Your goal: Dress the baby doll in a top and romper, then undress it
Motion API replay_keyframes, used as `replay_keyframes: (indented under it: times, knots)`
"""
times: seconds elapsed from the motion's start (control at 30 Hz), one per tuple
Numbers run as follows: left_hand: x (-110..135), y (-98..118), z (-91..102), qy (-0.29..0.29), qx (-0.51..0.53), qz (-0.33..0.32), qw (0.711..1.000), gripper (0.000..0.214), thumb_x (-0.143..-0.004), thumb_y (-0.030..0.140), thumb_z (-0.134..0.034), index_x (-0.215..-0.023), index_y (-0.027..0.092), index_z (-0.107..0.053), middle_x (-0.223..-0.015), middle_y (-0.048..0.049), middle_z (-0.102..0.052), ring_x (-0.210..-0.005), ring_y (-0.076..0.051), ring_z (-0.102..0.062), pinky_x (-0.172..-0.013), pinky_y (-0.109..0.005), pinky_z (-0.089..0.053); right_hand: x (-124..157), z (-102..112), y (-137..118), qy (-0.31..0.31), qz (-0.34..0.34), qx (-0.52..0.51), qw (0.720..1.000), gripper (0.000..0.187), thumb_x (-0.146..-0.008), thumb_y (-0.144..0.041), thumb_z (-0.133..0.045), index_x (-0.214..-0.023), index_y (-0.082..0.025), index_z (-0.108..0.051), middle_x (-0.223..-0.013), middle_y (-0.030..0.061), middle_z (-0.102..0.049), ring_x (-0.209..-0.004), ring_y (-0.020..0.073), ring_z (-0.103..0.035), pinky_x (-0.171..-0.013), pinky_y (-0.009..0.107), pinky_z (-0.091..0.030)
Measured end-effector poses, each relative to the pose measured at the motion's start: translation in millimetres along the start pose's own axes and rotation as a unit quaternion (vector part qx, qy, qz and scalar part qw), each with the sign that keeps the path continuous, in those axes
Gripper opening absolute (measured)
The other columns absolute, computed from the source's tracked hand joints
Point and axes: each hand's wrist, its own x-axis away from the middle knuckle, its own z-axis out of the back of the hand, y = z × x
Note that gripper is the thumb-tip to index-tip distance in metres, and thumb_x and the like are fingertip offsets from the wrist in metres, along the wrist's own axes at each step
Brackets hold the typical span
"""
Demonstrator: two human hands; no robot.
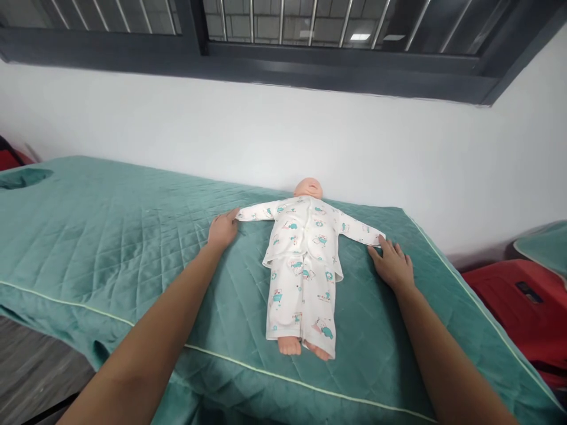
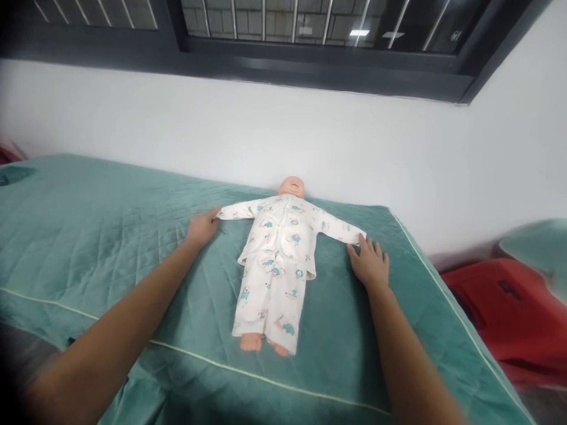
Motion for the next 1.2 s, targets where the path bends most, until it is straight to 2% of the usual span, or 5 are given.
replay_keyframes:
  times: [0.37,0.6,0.77,0.97,1.2]
  knots:
    - [-11.3,-5.7,-2.5,0.037,-0.028,0.090,0.995,0.052,-0.103,0.020,-0.029,-0.152,0.016,-0.041,-0.124,-0.0189,-0.068,-0.105,-0.027,-0.062,-0.093,-0.044,-0.046,-6.0,-4.7,0.6,-0.002,0.001,0.000,1.000,0.064,-0.100,-0.051,-0.032,-0.153,-0.017,-0.040,-0.160,0.0133,-0.039,-0.151,0.0326,-0.029,-0.120,0.056,-0.024]
    - [-8.2,-4.8,-3.7,0.021,-0.027,0.075,0.997,0.049,-0.091,0.006,-0.048,-0.137,0.016,-0.060,-0.139,-0.0122,-0.062,-0.125,-0.028,-0.054,-0.105,-0.042,-0.039,-0.1,-0.7,-8.0,-0.005,-0.008,0.006,1.000,0.064,-0.101,-0.048,-0.028,-0.156,-0.015,-0.034,-0.162,0.0107,-0.035,-0.152,0.0308,-0.026,-0.122,0.054,-0.021]
    - [-3.2,-4.9,-3.2,0.017,-0.028,0.067,0.997,0.047,-0.092,0.007,-0.045,-0.136,0.015,-0.059,-0.145,-0.0109,-0.058,-0.131,-0.029,-0.051,-0.110,-0.046,-0.037,2.9,0.2,-10.3,0.001,-0.012,0.005,1.000,0.065,-0.100,-0.047,-0.028,-0.156,-0.014,-0.033,-0.162,0.0116,-0.036,-0.152,0.0299,-0.026,-0.122,0.052,-0.019]
    - [6.5,-7.1,-6.0,0.015,-0.052,0.066,0.996,0.043,-0.096,0.017,-0.038,-0.132,0.016,-0.062,-0.148,-0.0120,-0.055,-0.138,-0.030,-0.046,-0.117,-0.049,-0.031,1.0,-4.3,-9.4,0.005,-0.028,0.000,1.000,0.077,-0.100,-0.049,-0.027,-0.158,0.000,-0.018,-0.158,0.0226,-0.038,-0.152,0.0289,-0.025,-0.123,0.049,-0.018]
    - [17.6,-8.9,-9.6,0.004,-0.073,0.064,0.995,0.053,-0.099,0.030,-0.027,-0.145,0.014,-0.050,-0.158,-0.0116,-0.042,-0.149,-0.029,-0.033,-0.122,-0.053,-0.022,1.8,-5.4,-7.8,0.002,-0.026,-0.007,1.000,0.078,-0.099,-0.051,-0.026,-0.158,0.000,-0.015,-0.162,0.0213,-0.031,-0.153,0.0280,-0.022,-0.123,0.048,-0.016]
